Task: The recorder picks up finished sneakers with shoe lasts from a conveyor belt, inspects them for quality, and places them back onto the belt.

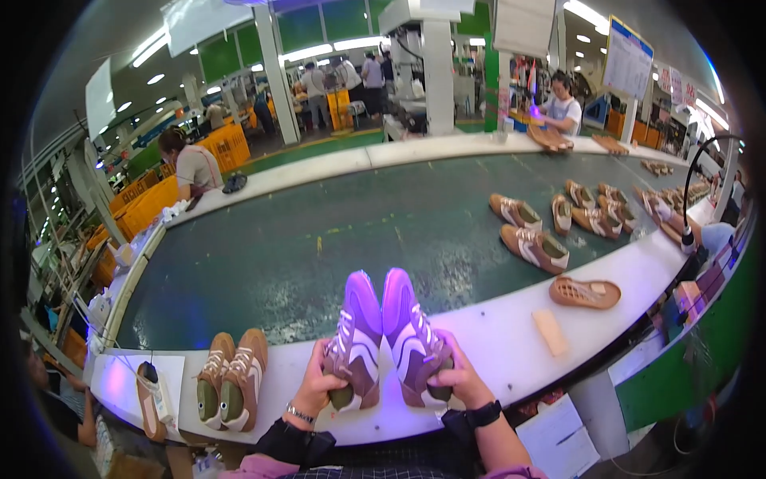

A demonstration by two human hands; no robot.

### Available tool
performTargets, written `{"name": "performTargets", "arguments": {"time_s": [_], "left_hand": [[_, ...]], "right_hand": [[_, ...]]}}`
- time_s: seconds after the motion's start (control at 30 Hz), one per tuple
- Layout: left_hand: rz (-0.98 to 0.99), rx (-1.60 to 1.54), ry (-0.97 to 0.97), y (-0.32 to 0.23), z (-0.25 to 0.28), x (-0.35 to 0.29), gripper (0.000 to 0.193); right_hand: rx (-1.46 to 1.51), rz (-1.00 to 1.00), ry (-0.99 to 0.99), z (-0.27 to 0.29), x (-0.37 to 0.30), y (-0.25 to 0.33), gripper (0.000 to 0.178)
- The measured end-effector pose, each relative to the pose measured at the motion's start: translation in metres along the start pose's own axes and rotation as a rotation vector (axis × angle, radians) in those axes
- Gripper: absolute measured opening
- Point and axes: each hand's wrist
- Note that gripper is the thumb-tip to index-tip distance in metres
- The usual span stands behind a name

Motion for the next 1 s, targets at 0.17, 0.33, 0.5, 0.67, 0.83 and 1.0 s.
{"name": "performTargets", "arguments": {"time_s": [0.17, 0.33, 0.5, 0.67, 0.83, 1.0], "left_hand": [[0.014, -0.076, -0.025, 0.015, -0.007, 0.007, 0.071], [0.033, -0.018, -0.017, 0.014, -0.011, 0.009, 0.071], [0.035, -0.068, -0.023, 0.024, -0.005, 0.017, 0.072], [0.004, -0.048, -0.065, 0.024, -0.001, 0.025, 0.074], [-0.018, -0.020, -0.066, 0.025, -0.003, 0.022, 0.074], [-0.041, -0.049, -0.035, 0.029, 0.001, 0.023, 0.076]], "right_hand": [[0.049, -0.012, -0.014, 0.005, -0.004, -0.003, 0.083], [0.050, -0.003, -0.008, 0.007, -0.003, -0.003, 0.083], [0.067, -0.029, -0.015, 0.009, 0.007, -0.003, 0.085], [-0.038, -0.012, -0.042, 0.009, 0.019, 0.008, 0.086], [-0.048, 0.046, -0.071, 0.007, 0.017, 0.001, 0.086], [0.025, 0.016, -0.039, 0.004, 0.019, 0.003, 0.087]]}}
Point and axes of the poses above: each hand's wrist, its own x-axis towards the middle knuckle, its own z-axis out of the back of the hand, y = z × x, and after that the axes turned 13 degrees about -z, right-handed
